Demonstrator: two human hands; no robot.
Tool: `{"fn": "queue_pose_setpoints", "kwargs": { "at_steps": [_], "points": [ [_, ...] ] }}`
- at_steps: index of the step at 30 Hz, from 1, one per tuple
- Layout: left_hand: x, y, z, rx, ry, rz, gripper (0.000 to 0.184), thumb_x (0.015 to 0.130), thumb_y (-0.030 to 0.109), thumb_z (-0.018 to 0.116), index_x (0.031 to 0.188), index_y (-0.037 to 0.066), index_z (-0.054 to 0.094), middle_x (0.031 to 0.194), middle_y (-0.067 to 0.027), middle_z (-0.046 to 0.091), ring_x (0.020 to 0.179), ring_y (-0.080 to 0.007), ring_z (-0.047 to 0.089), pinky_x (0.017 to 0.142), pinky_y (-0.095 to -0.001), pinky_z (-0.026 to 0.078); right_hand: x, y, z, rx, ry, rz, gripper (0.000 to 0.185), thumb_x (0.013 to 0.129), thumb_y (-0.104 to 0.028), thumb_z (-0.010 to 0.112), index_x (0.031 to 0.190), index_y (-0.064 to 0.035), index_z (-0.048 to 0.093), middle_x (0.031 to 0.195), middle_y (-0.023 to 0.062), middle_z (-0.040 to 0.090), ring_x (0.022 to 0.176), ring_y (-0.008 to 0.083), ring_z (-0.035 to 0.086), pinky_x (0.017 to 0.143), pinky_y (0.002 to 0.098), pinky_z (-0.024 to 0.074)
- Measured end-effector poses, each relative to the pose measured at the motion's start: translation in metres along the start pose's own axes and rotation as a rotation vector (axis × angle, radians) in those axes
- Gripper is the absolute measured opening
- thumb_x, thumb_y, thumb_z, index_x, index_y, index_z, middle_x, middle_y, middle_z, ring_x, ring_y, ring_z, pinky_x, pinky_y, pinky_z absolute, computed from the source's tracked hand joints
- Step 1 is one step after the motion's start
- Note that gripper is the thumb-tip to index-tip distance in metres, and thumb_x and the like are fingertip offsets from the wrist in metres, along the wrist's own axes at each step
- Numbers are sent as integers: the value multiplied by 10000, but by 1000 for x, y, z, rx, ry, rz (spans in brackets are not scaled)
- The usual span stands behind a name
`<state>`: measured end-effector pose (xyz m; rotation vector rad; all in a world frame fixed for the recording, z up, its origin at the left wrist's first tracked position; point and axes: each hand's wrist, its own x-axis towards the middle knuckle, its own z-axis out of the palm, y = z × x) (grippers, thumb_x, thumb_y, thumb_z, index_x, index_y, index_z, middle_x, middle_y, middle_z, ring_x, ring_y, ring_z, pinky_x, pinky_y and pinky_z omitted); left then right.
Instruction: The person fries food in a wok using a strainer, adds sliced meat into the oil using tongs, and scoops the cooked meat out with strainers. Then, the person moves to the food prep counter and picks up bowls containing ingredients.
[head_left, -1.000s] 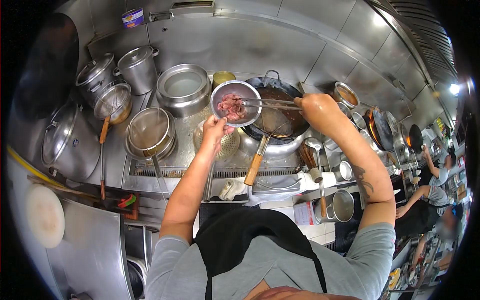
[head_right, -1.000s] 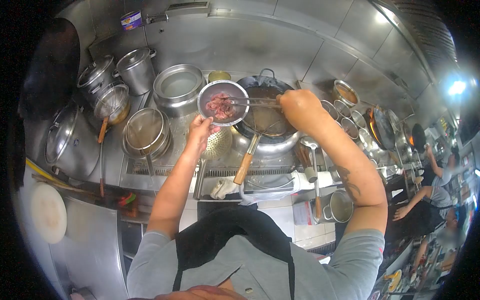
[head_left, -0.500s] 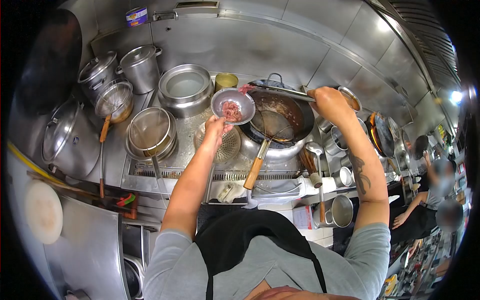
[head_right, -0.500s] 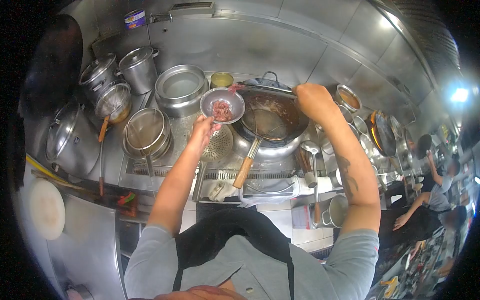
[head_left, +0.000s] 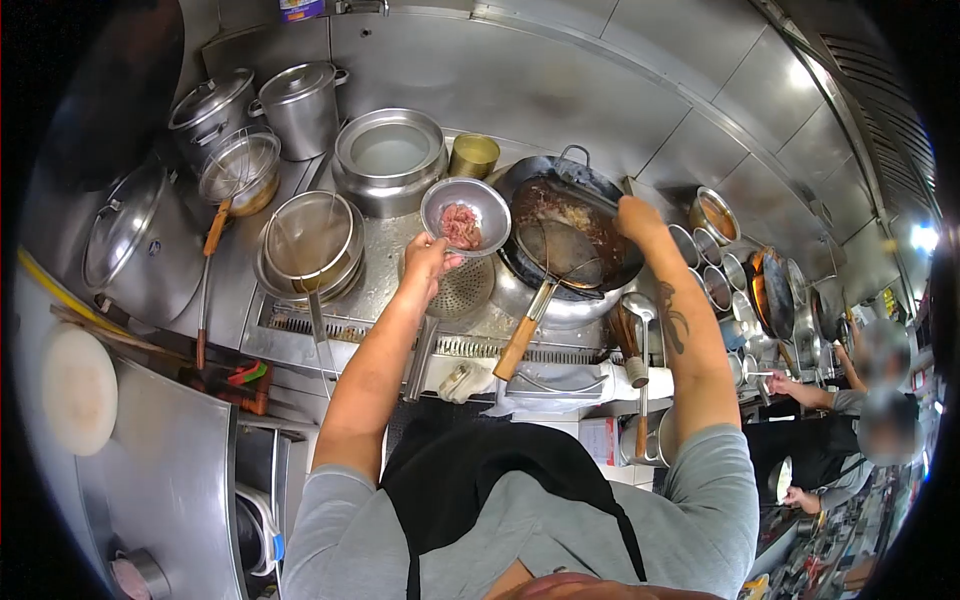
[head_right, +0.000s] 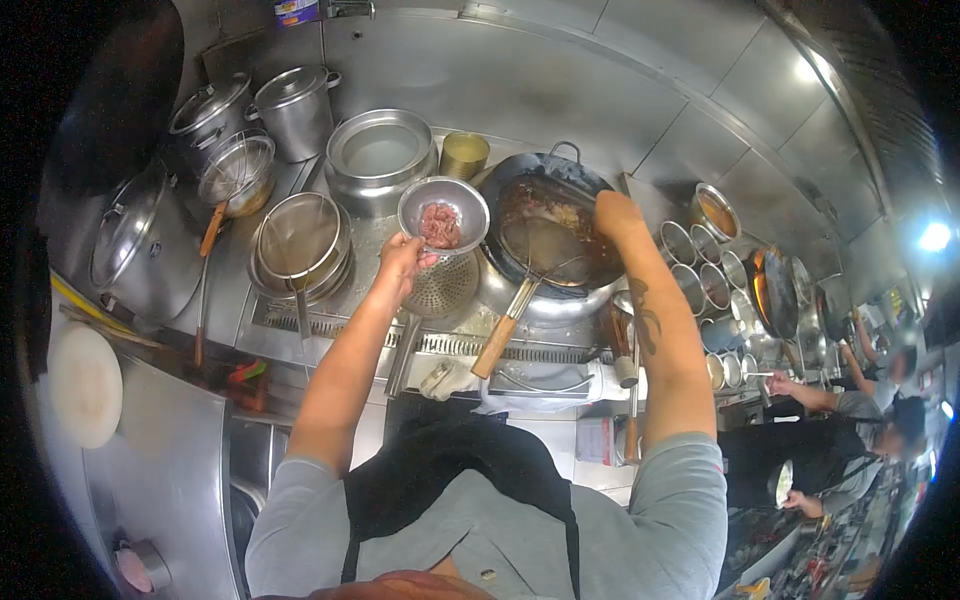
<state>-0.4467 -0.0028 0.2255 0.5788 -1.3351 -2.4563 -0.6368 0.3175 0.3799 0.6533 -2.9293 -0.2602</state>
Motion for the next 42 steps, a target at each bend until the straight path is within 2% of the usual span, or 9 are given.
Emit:
{"fn": "queue_pose_setpoints", "kwargs": {
  "at_steps": [3,6,9,13,17,24,27,33,42],
  "points": [
    [-2,10,-1,10,18,-21,65,882,44,524,939,14,528,880,-114,603,699,-190,625,633,-296,574,-9,-3,-55,-41,-7,14,311,751,-245,674,965,-22,642,971,219,646,950,368,618,824,453,493],
    [0,13,-1,9,6,-12,73,888,46,524,956,24,533,893,-102,605,713,-184,620,656,-299,573,-49,-20,-125,25,140,-118,270,754,-205,669,955,-26,647,924,201,653,907,371,624,797,456,498],
    [-6,25,12,-12,-23,21,68,892,53,523,951,22,534,869,-99,610,666,-181,625,629,-292,572,-94,-43,-175,67,127,-242,357,741,-184,697,1060,-37,632,907,199,653,891,360,625,789,422,489],
    [-11,30,26,-16,-92,47,75,892,56,534,960,25,538,857,-82,614,661,-168,619,625,-289,571,-119,-67,-190,68,-38,-327,365,716,-170,708,1040,-24,624,866,200,647,862,364,618,759,433,483],
    [-8,22,35,32,-216,94,41,904,61,535,942,46,538,902,-83,614,750,-168,625,681,-309,568,-110,-60,-150,-37,61,-399,298,714,-150,688,991,-53,639,840,192,646,833,365,621,748,449,490],
    [1,15,46,-7,-128,34,69,905,52,524,974,43,527,902,-97,613,731,-192,625,668,-330,568,-108,-52,-125,-102,204,-364,261,725,-121,661,981,-71,660,794,174,644,806,344,628,730,440,504],
    [14,8,45,-19,-98,5,73,892,44,522,965,35,514,900,-112,617,724,-205,635,639,-318,569,-112,-48,-139,-85,187,-331,160,763,-83,552,868,-45,667,847,168,655,832,334,643,728,434,522],
    [29,-3,39,-36,-25,19,47,862,20,519,906,15,504,877,-133,627,678,-212,651,574,-292,574,-84,-19,-125,-94,128,-234,171,748,-68,572,883,-37,673,896,194,656,857,352,640,746,438,519],
    [23,1,26,-7,8,21,63,863,26,523,920,-1,530,857,-122,609,647,-204,640,587,-301,583,-7,16,19,-31,-111,55,273,738,-194,659,932,-2,657,968,214,653,945,364,625,824,442,498]
  ]
}}
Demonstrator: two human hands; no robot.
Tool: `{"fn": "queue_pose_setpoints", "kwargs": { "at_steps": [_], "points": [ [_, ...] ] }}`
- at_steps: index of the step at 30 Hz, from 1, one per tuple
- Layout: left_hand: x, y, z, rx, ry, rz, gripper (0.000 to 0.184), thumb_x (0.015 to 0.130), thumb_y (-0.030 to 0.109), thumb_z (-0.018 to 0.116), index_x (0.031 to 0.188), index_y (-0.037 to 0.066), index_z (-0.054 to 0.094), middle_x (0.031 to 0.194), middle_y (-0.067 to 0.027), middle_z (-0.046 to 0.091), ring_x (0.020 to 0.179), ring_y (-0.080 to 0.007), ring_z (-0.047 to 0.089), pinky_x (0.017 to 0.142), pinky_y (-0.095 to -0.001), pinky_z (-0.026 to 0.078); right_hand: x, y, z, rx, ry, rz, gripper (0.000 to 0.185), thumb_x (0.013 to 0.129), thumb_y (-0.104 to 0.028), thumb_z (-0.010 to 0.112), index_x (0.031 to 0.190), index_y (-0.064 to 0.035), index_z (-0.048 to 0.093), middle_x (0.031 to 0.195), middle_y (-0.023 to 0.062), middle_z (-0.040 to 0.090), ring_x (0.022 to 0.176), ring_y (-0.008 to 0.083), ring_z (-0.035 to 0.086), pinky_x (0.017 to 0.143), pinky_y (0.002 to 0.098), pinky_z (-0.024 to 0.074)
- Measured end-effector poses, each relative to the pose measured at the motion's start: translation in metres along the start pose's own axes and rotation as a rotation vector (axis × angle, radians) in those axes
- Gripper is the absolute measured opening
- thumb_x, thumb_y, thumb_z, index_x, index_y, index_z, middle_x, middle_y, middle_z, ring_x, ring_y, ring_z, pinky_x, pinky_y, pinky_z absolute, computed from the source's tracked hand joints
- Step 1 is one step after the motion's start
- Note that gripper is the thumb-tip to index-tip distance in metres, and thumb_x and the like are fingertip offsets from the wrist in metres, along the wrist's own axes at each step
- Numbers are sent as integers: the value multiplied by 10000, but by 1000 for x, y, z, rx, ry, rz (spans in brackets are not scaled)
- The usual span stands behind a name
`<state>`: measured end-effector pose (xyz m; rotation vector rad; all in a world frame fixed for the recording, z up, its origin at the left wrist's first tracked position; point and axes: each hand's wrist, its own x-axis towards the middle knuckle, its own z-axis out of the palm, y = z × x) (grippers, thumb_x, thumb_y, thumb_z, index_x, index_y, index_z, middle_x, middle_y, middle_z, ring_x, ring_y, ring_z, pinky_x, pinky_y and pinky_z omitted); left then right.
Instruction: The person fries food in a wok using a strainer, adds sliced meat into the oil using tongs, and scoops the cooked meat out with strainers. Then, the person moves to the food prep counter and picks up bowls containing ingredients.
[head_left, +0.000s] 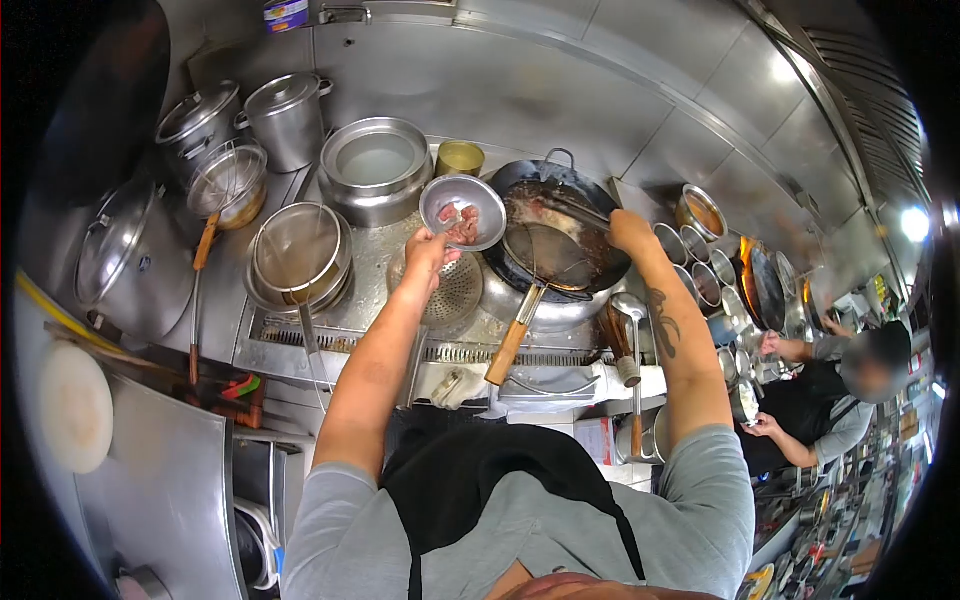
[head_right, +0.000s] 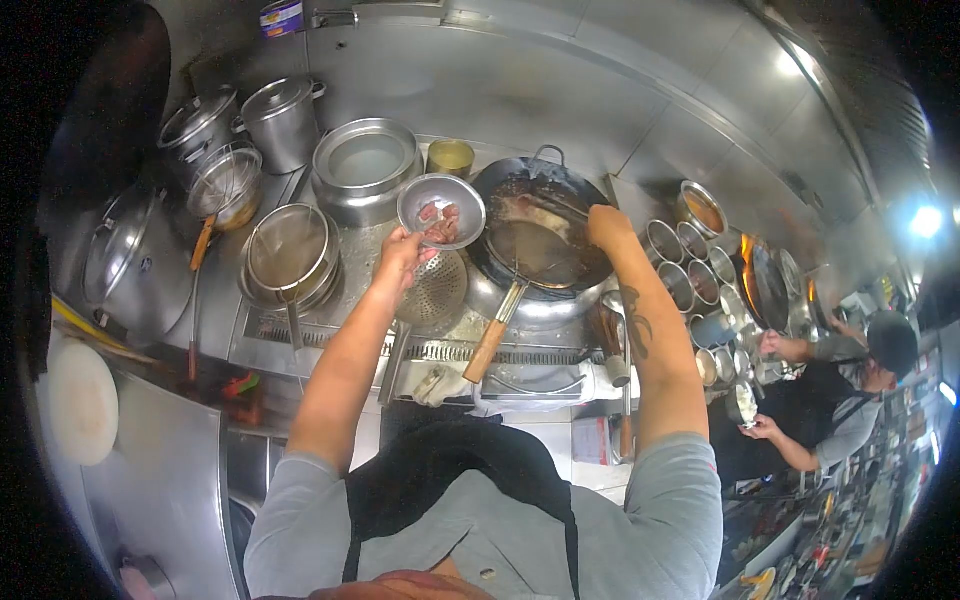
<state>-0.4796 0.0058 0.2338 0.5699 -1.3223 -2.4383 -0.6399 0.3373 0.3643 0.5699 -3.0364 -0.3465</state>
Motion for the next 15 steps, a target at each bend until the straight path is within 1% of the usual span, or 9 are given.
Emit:
{"fn": "queue_pose_setpoints", "kwargs": {
  "at_steps": [1,4,5,6,8,11,15],
  "points": [
    [-5,4,-1,2,-2,2,68,865,29,524,925,-2,533,855,-121,608,645,-203,640,588,-301,583,-2,1,-2,34,1,20,295,755,-217,659,959,-5,647,1014,214,643,974,368,614,832,450,495],
    [-9,6,-3,12,-8,1,64,868,33,529,924,2,537,851,-115,607,643,-200,639,586,-299,583,-15,1,-36,7,-22,21,324,757,-236,675,983,-7,639,1040,213,636,987,367,609,836,447,492],
    [-7,7,-2,15,-10,5,59,870,34,530,920,4,538,850,-113,607,642,-199,639,585,-298,582,-11,8,-36,-11,38,1,343,753,-245,691,1005,-19,639,1007,214,642,978,361,612,828,437,493],
    [-6,8,-1,12,-7,5,49,870,35,533,910,7,537,845,-110,605,641,-196,637,584,-296,581,-18,6,-49,12,68,-3,320,748,-229,688,984,-17,643,983,209,648,960,361,618,821,438,496],
    [-7,9,0,6,2,2,31,870,38,541,889,14,536,836,-103,601,638,-189,634,581,-290,579,-50,-11,-99,59,124,-15,275,739,-196,682,942,-14,651,935,199,659,924,360,631,805,440,504],
    [-5,9,1,28,-31,3,48,869,42,557,840,29,522,815,-90,592,633,-176,627,571,-280,574,-92,-31,-150,92,173,-175,302,732,-223,705,948,-21,645,905,189,658,895,360,629,796,439,502],
    [2,5,8,32,-78,76,95,876,50,562,803,41,502,787,-75,583,617,-163,617,572,-275,569,-119,-53,-174,-1,65,-340,404,693,-196,721,1059,-50,633,921,190,654,890,356,625,785,425,496]
  ]
}}
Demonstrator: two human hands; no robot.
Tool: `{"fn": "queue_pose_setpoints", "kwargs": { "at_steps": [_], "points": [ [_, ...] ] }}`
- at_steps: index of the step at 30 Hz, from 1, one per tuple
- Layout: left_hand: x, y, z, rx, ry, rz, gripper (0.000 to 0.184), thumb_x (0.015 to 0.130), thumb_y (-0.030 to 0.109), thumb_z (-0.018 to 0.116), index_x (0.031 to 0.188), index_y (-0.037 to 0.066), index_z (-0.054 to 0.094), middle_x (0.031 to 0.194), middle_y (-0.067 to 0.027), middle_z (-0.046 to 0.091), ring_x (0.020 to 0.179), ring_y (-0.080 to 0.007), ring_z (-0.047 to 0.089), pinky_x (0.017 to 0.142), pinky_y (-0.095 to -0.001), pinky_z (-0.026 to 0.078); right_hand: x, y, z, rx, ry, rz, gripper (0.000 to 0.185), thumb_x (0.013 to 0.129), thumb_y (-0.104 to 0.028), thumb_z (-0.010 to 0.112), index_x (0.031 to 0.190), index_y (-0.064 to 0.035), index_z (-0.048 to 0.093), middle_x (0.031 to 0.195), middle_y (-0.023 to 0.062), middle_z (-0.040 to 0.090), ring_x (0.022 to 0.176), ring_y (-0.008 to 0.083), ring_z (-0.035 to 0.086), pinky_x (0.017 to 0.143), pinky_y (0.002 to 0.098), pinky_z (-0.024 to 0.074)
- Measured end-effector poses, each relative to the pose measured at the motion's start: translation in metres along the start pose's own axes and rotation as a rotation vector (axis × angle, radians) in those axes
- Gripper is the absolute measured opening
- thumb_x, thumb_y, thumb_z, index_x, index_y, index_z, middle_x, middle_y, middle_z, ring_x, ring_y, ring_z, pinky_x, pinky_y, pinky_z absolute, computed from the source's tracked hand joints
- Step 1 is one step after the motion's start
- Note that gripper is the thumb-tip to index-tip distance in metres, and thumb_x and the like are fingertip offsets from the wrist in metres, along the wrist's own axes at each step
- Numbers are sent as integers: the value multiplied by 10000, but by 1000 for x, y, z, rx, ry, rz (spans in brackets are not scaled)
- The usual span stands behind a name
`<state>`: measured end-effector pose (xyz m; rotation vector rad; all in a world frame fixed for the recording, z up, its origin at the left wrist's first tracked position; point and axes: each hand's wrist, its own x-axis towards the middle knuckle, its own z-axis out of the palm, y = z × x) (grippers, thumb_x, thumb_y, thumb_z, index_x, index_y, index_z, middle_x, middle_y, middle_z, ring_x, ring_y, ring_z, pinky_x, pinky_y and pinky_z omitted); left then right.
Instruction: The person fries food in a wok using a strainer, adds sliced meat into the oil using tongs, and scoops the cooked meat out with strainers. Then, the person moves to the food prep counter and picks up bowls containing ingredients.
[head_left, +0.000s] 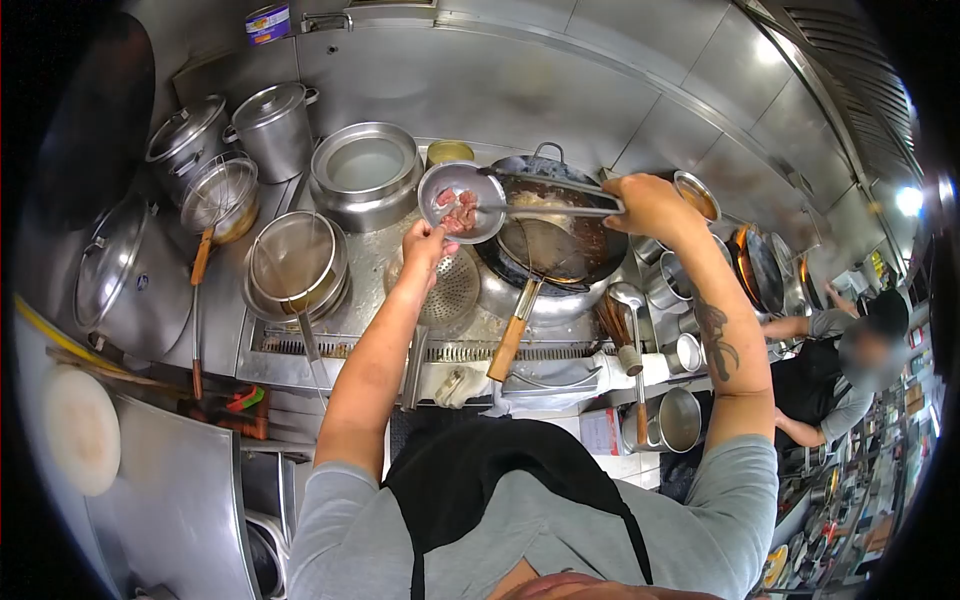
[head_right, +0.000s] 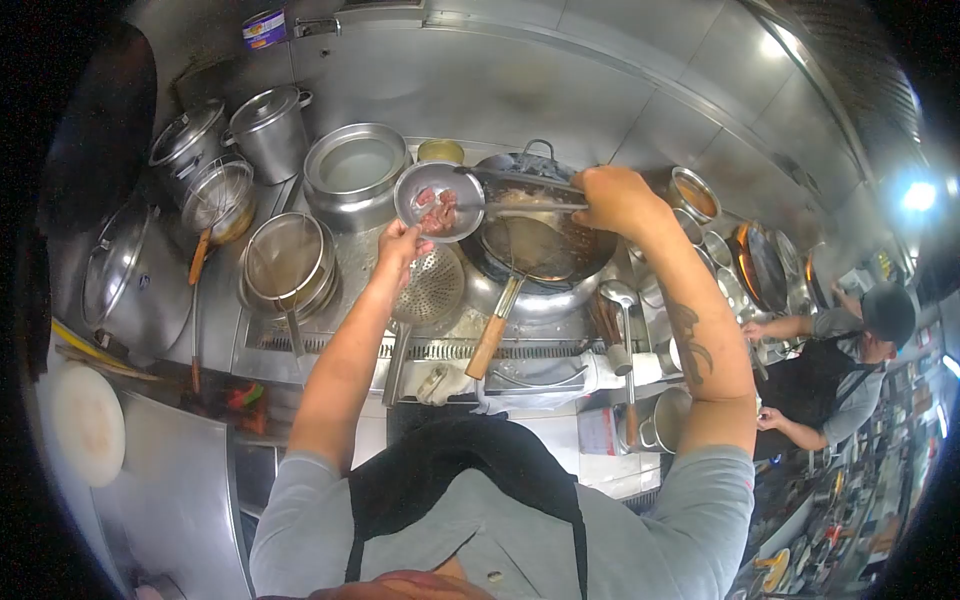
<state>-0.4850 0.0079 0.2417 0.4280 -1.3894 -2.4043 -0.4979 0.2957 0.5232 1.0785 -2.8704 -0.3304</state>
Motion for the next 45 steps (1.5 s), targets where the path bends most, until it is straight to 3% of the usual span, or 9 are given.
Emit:
{"fn": "queue_pose_setpoints", "kwargs": {
  "at_steps": [2,5,10,13,20,25,31,34,45],
  "points": [
    [-12,11,10,-21,-25,58,95,881,54,561,806,43,504,785,-70,583,613,-158,614,574,-274,567,2,-6,4,-50,-5,-35,407,690,-188,720,1065,-54,632,920,185,655,889,352,626,787,424,498],
    [-4,4,7,37,-96,0,46,917,80,532,947,52,552,900,-75,630,751,-163,636,668,-296,571,6,-4,17,-109,16,-46,407,679,-159,709,1065,-54,632,888,171,656,871,340,629,779,425,504],
    [-7,3,11,-36,-110,16,58,896,76,561,863,39,531,810,-68,603,678,-160,627,610,-279,566,7,-5,37,-122,143,-80,370,677,-137,694,1033,-56,637,829,160,650,836,328,631,747,428,506],
    [-8,0,11,-46,-114,0,44,899,67,545,879,33,528,828,-80,614,706,-169,638,632,-280,567,12,-6,46,-188,132,-80,178,740,-144,629,893,-57,656,857,150,660,834,316,648,725,419,522],
    [-2,3,15,-61,-28,-133,96,899,32,506,994,44,510,949,-123,630,753,-212,640,673,-316,562,14,-5,53,-178,159,-17,158,744,-88,581,880,-56,655,839,152,661,839,313,652,729,410,527],
    [20,-18,3,-9,38,-96,57,866,24,515,923,14,515,917,-133,622,741,-225,657,599,-300,571,28,20,71,-166,120,-7,154,746,-73,569,870,-53,658,854,159,663,840,324,651,732,421,523],
    [26,-20,0,-21,77,-101,107,846,11,521,952,2,532,918,-132,611,710,-222,647,618,-310,573,43,50,97,-93,137,75,177,746,-95,577,895,-55,663,875,173,662,865,341,644,759,437,516],
    [35,-24,-4,2,75,-132,139,841,9,519,978,-4,543,914,-129,608,702,-221,644,635,-320,574,46,59,99,-43,132,144,294,714,-169,685,992,-76,669,891,165,660,874,335,629,795,436,495],
    [41,-20,4,12,45,-167,186,856,4,501,1040,-4,526,925,-136,610,732,-240,644,657,-330,583,40,70,55,-45,211,204,265,758,-183,670,1013,-108,677,920,157,664,888,333,635,793,435,505]
  ]
}}
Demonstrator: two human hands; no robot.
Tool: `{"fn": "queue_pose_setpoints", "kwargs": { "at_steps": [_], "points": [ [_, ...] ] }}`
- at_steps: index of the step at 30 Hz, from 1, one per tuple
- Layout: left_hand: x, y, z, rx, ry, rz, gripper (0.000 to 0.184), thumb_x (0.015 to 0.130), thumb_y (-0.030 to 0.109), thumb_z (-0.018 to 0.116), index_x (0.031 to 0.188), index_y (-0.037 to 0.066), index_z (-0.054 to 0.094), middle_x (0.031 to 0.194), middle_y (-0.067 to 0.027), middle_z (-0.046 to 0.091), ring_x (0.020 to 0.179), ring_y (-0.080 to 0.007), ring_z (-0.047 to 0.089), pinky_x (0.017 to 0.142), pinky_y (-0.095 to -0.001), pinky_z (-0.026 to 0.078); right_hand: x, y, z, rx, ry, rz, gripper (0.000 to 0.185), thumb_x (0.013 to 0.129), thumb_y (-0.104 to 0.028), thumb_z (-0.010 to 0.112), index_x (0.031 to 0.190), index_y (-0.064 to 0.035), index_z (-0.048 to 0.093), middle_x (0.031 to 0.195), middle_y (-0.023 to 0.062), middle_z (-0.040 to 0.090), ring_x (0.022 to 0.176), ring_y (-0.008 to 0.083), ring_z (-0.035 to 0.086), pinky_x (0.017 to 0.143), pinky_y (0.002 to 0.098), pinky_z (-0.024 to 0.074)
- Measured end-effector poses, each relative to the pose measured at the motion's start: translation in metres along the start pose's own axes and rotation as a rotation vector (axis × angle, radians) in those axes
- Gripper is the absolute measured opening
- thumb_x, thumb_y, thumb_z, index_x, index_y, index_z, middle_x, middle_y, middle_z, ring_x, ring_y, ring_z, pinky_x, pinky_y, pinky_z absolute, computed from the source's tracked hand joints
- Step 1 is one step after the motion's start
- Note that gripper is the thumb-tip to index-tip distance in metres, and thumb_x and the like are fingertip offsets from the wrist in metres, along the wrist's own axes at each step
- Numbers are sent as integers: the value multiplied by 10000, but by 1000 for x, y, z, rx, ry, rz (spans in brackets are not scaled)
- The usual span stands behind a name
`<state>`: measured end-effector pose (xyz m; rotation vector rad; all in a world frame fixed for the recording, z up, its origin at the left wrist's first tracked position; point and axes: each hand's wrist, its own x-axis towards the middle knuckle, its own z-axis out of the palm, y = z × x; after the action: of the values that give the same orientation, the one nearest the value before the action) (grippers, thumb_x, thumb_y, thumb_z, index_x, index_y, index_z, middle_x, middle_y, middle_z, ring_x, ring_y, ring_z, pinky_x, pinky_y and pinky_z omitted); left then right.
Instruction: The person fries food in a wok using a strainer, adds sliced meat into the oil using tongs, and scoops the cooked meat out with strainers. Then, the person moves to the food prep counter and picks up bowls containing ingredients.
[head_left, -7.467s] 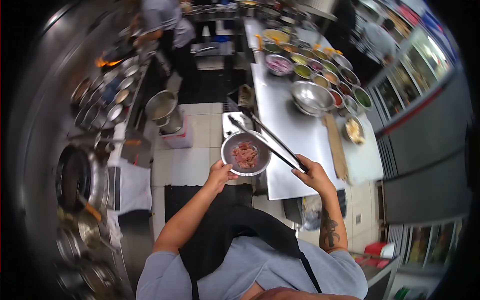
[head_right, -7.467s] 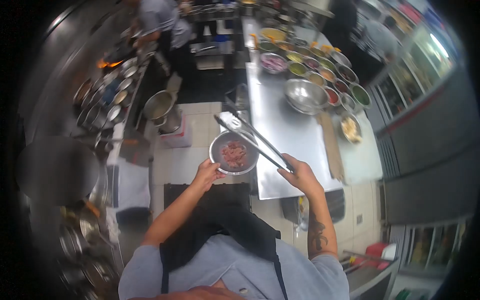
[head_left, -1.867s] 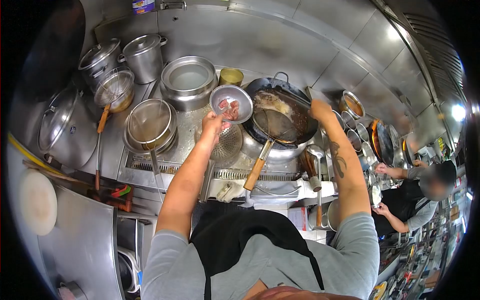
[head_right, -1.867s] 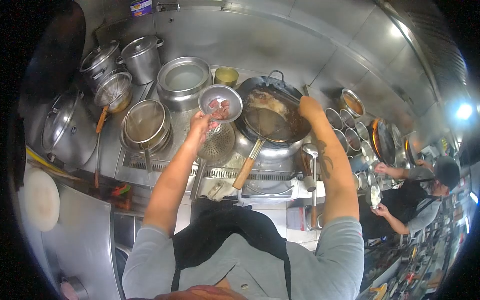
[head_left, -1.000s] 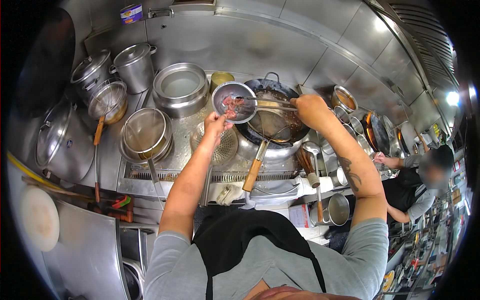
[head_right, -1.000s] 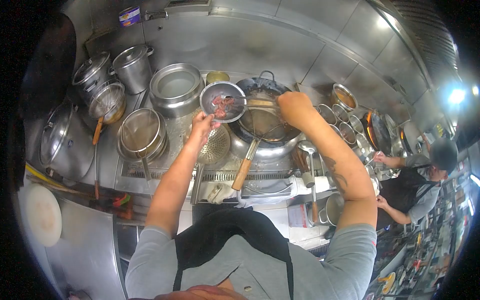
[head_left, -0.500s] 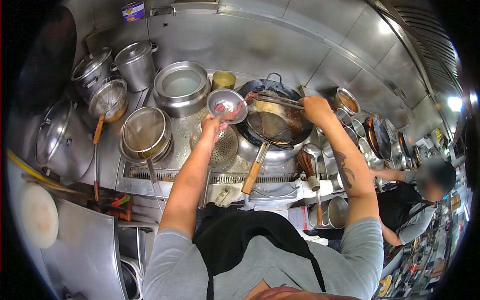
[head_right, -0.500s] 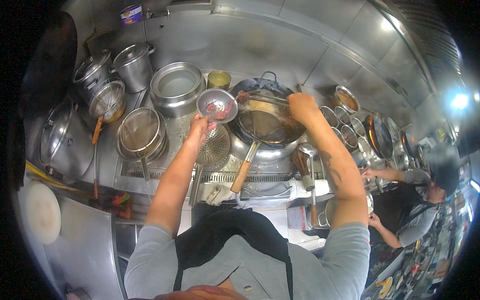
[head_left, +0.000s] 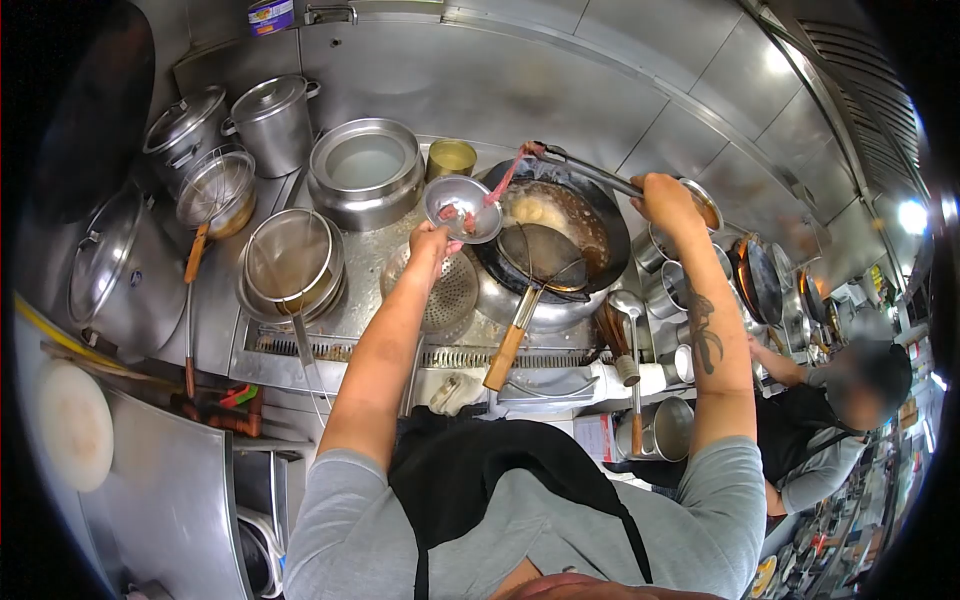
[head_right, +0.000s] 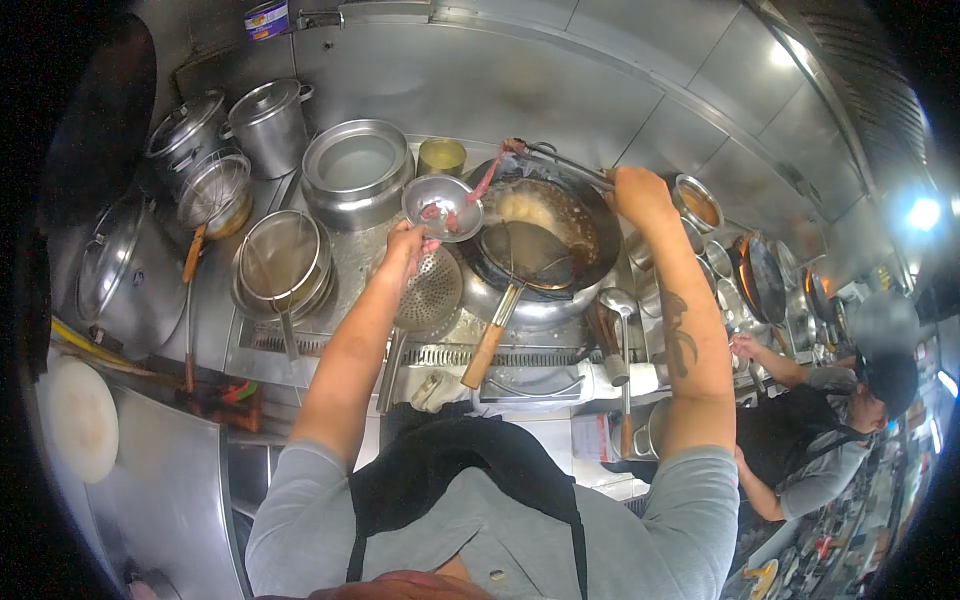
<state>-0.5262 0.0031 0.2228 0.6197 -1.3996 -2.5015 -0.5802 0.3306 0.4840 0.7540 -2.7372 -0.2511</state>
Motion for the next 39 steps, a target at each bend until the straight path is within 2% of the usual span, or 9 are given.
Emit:
{"fn": "queue_pose_setpoints", "kwargs": {
  "at_steps": [11,14,15,18,24,27,30,34,39],
  "points": [
    [-18,13,-22,-7,33,4,143,856,8,515,1000,8,520,905,-133,605,715,-228,638,642,-328,583,42,11,73,-39,-168,59,270,721,-160,656,953,-24,678,902,185,667,902,349,640,788,436,513],
    [-22,15,-42,33,39,15,134,859,11,516,993,8,525,886,-124,608,704,-211,634,639,-325,582,53,-2,104,-65,-325,102,307,694,-192,710,939,-13,669,915,185,670,817,320,660,720,419,524],
    [-28,18,-46,29,49,17,131,860,12,515,991,8,527,884,-123,608,703,-208,633,641,-324,582,55,-5,108,19,-395,148,290,713,-194,694,920,7,666,850,174,675,694,275,673,615,385,535],
    [-43,27,-58,15,70,19,121,864,16,515,983,9,532,880,-119,609,703,-202,631,649,-323,581,54,-5,111,253,-337,247,305,731,-204,690,947,10,661,778,158,668,582,235,647,530,357,518],
    [-52,34,-68,9,61,36,78,875,34,528,949,14,536,867,-115,604,714,-207,627,669,-331,578,51,-9,43,200,-234,165,394,761,-224,701,1071,7,623,775,163,664,532,230,615,512,360,499],
    [-51,35,-66,9,28,38,36,880,42,535,910,23,528,854,-109,600,722,-206,621,679,-334,575,16,-54,-52,269,-298,193,416,730,-232,716,1084,-33,625,929,185,675,872,317,655,764,409,507],
    [-53,40,-55,34,-14,41,27,885,44,539,874,32,516,846,-105,598,724,-205,620,677,-337,574,-2,-55,-64,179,-128,-118,404,738,-230,708,1093,-52,631,982,190,661,937,332,630,817,417,490],
    [-58,40,-35,41,-95,81,49,889,45,543,853,34,511,841,-103,599,713,-209,627,654,-336,578,-26,-85,-66,153,-132,-279,380,718,-204,709,1074,-84,647,945,176,663,925,338,626,804,420,497],
    [-62,37,-14,139,-134,125,69,896,57,539,838,31,511,838,-107,620,702,-189,649,639,-300,578,-32,-88,-47,-16,-128,-274,271,706,-134,654,965,-56,667,884,169,664,864,343,636,781,430,503]
  ]
}}
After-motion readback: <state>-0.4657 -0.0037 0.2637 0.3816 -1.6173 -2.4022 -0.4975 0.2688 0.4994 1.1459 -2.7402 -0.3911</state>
